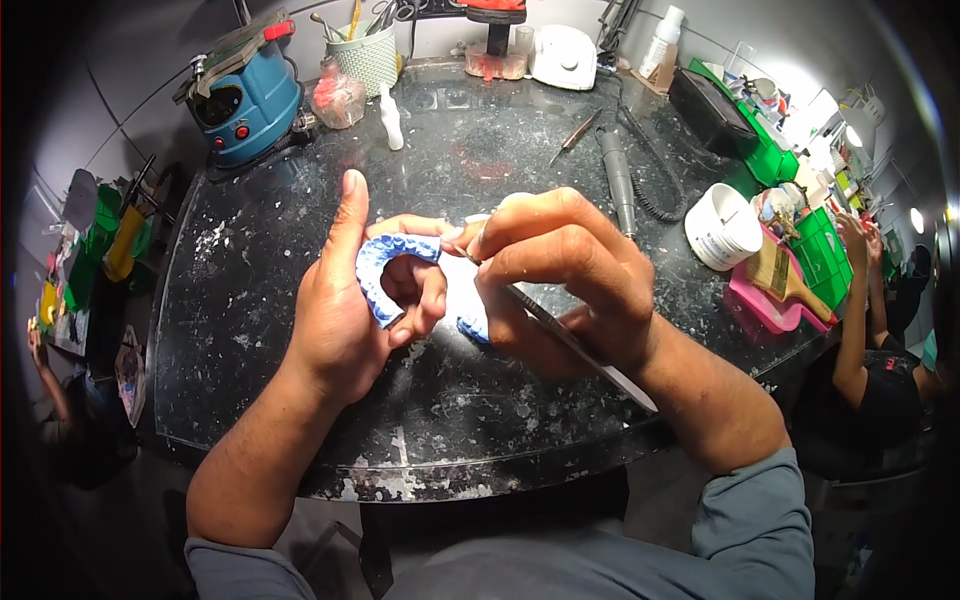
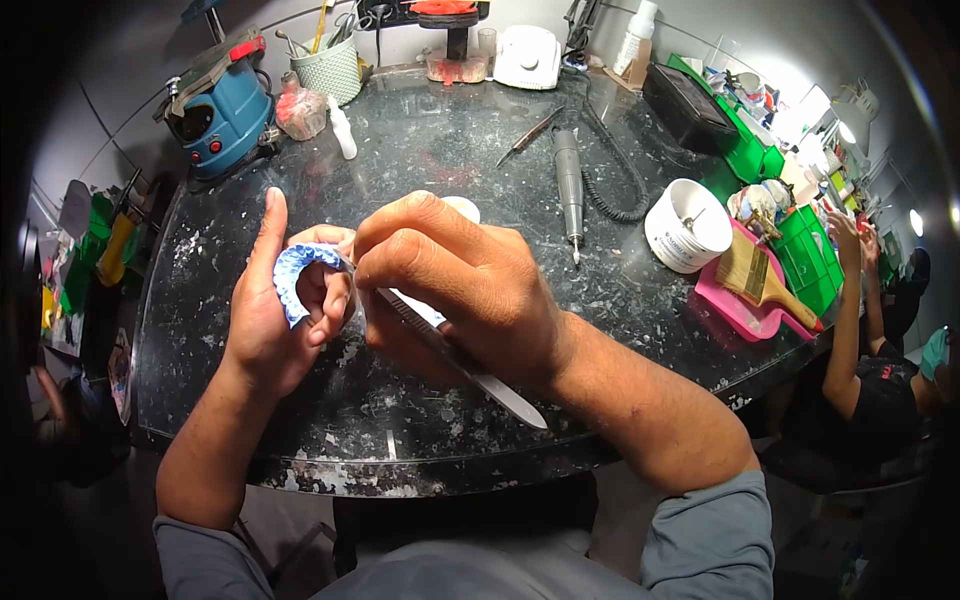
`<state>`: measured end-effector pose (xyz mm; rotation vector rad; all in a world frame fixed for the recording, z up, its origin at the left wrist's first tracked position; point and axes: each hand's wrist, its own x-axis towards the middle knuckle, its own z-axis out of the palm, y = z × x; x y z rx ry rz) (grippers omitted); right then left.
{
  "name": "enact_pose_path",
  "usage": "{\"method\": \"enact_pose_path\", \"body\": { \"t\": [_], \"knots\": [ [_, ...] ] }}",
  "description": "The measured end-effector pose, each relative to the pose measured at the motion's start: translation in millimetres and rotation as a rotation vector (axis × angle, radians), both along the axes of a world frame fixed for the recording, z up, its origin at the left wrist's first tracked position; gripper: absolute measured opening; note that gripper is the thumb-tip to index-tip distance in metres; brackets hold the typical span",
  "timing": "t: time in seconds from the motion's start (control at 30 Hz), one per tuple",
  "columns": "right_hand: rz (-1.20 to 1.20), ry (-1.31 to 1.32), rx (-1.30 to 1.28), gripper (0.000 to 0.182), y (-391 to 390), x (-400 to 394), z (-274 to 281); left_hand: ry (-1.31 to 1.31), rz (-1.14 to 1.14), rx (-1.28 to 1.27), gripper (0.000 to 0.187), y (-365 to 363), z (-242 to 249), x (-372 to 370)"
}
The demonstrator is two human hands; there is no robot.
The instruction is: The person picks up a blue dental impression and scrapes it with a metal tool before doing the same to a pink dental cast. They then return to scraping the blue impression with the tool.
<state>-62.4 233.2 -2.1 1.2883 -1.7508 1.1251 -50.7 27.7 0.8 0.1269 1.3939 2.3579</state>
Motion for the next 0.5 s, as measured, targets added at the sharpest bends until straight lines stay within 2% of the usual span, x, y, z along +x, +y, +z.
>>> {"method": "enact_pose_path", "body": {
  "t": [0.1,0.17,0.27,0.37,0.47,0.5],
  "knots": [
    [0.026,-0.004,-0.010,0.029,-2.0,-0.4,-1.0,-0.064,0.106,-0.043,0.083,5.3,2.0,1.4],
    [-0.003,0.028,-0.033,0.029,-5.4,-4.8,-2.4,-0.030,0.092,-0.057,0.095,5.6,2.2,1.6],
    [-0.108,0.081,-0.042,0.028,-5.3,-1.2,5.5,0.011,0.008,-0.026,0.103,2.0,0.3,1.0],
    [-0.129,-0.047,-0.046,0.026,-6.6,-0.5,0.9,-0.013,-0.018,0.034,0.107,-0.5,-0.7,0.2],
    [-0.085,0.076,0.098,0.026,-2.6,-4.6,3.2,-0.118,0.024,0.132,0.107,3.9,4.4,3.2],
    [-0.111,0.029,0.116,0.029,-1.6,-1.8,1.0,-0.119,0.025,0.132,0.107,1.8,3.0,2.7]
  ]
}}
